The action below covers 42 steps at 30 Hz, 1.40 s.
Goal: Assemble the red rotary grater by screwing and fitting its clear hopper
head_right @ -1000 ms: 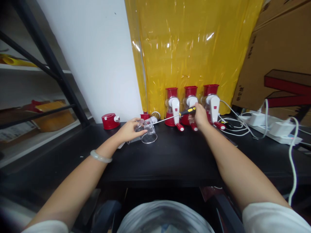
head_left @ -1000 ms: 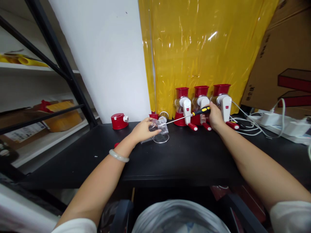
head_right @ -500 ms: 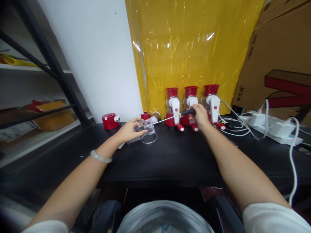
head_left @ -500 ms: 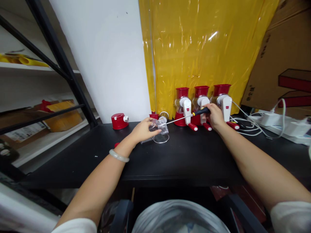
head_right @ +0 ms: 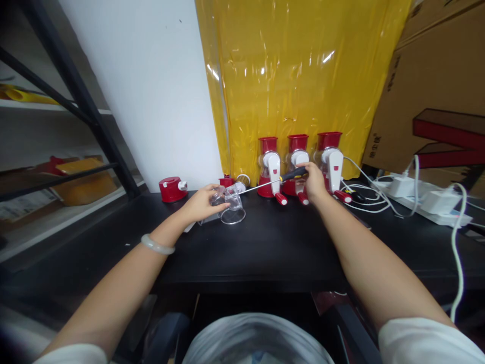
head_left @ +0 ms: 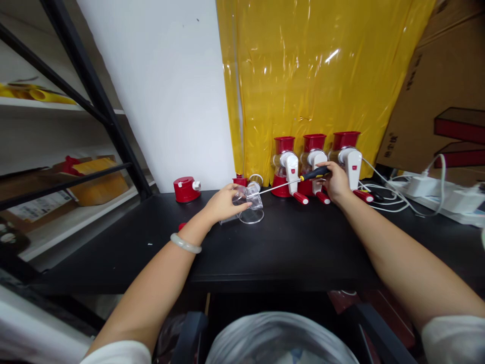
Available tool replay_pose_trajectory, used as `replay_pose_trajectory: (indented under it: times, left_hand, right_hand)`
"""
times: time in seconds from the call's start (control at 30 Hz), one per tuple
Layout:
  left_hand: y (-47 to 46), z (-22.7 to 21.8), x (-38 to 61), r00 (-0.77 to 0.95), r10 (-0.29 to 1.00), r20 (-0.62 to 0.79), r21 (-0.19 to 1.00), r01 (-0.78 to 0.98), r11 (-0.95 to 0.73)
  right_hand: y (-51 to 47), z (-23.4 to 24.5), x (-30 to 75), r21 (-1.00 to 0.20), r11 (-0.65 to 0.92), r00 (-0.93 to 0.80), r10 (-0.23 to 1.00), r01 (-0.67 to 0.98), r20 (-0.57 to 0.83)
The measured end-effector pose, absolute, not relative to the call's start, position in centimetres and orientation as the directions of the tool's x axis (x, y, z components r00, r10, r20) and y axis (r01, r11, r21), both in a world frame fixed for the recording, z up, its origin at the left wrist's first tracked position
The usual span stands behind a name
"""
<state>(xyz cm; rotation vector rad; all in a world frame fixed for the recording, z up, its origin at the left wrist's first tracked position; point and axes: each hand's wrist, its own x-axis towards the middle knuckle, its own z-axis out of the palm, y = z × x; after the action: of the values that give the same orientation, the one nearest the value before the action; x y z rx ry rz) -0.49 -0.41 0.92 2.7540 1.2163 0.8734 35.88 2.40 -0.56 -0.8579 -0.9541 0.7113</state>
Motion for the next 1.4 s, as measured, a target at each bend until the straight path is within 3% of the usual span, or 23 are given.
replay_pose_trajectory:
  times: [0.33,0.63,0.97,1.2,1.4]
  left_hand:
    - [-0.48,0.97,-0.46,0.543,0.685,0.485,0.229,0.677,-0.699]
    - [-0.30,0.87,-0.49,0.540,0.691,0.481,0.217,0.690,-0.690]
    - [-0.24,0.82,-0.56,0.536,0.694,0.481,0.229,0.687,-0.689]
    - [-0.41,0.92,-0.46,0.537,0.691,0.484,0.229,0.684,-0.692]
    - [-0.38,0.92,-0.47,0.538,0.686,0.490,0.234,0.677,-0.698]
  right_hand:
    - [2.74,-0.60,35.63,-0.855,0.517,0.421,0.786,-0.048,0.452]
    - [2.49,-0.60,35.87,-0.859,0.486,0.404,0.826,-0.160,0.393]
    - [2.68,-0.68,35.76,-0.856,0.515,0.423,0.786,-0.045,0.451]
    - [2.25,-0.51,35.67,-0.860,0.479,0.409,0.830,-0.175,0.379]
    - [2.29,-0.46,35.75,-0.873,0.458,0.412,0.837,-0.167,0.360]
